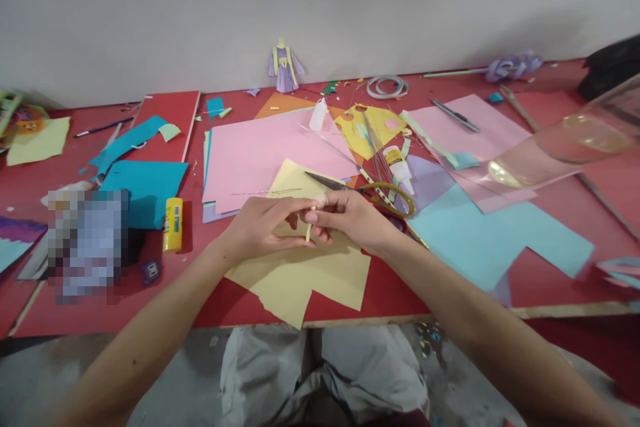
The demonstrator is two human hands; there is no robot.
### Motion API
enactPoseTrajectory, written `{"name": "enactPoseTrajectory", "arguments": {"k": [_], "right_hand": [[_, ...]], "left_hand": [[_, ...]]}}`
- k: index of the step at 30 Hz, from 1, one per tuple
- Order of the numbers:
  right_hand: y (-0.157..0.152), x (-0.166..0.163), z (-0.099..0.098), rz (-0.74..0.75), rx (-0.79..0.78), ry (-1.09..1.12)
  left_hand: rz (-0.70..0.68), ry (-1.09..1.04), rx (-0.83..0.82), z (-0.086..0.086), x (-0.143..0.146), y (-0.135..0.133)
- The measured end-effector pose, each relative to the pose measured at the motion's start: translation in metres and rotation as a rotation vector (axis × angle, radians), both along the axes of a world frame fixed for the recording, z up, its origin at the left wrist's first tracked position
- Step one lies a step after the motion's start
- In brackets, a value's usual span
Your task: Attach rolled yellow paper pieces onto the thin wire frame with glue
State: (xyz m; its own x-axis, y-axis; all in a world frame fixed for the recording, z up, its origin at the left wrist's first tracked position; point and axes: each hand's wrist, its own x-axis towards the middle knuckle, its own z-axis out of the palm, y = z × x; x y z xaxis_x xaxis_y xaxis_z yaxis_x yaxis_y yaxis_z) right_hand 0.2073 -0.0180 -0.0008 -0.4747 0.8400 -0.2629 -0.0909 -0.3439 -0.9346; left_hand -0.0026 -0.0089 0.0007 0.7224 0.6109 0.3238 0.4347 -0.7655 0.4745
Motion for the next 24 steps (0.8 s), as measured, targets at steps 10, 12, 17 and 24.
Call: {"name": "enactPoseTrajectory", "arguments": {"k": [10, 12, 17, 24], "right_hand": [[0.0, 0.001, -0.001, -0.005, -0.054, 0.093], [0.0, 0.001, 0.0, -0.002, -0.089, 0.131], [0.0, 0.001, 0.003, 0.035, -0.128, 0.221], [0.0, 0.001, 0.002, 0.044, -0.161, 0.246]], "left_hand": [[-0.004, -0.159, -0.222, 0.0, 0.001, -0.002], [-0.02, -0.217, -0.325, 0.001, 0.002, -0.003], [-0.054, -0.352, -0.503, 0.0, 0.008, -0.005], [-0.065, -0.429, -0.582, -0.005, 0.012, -0.007]]}}
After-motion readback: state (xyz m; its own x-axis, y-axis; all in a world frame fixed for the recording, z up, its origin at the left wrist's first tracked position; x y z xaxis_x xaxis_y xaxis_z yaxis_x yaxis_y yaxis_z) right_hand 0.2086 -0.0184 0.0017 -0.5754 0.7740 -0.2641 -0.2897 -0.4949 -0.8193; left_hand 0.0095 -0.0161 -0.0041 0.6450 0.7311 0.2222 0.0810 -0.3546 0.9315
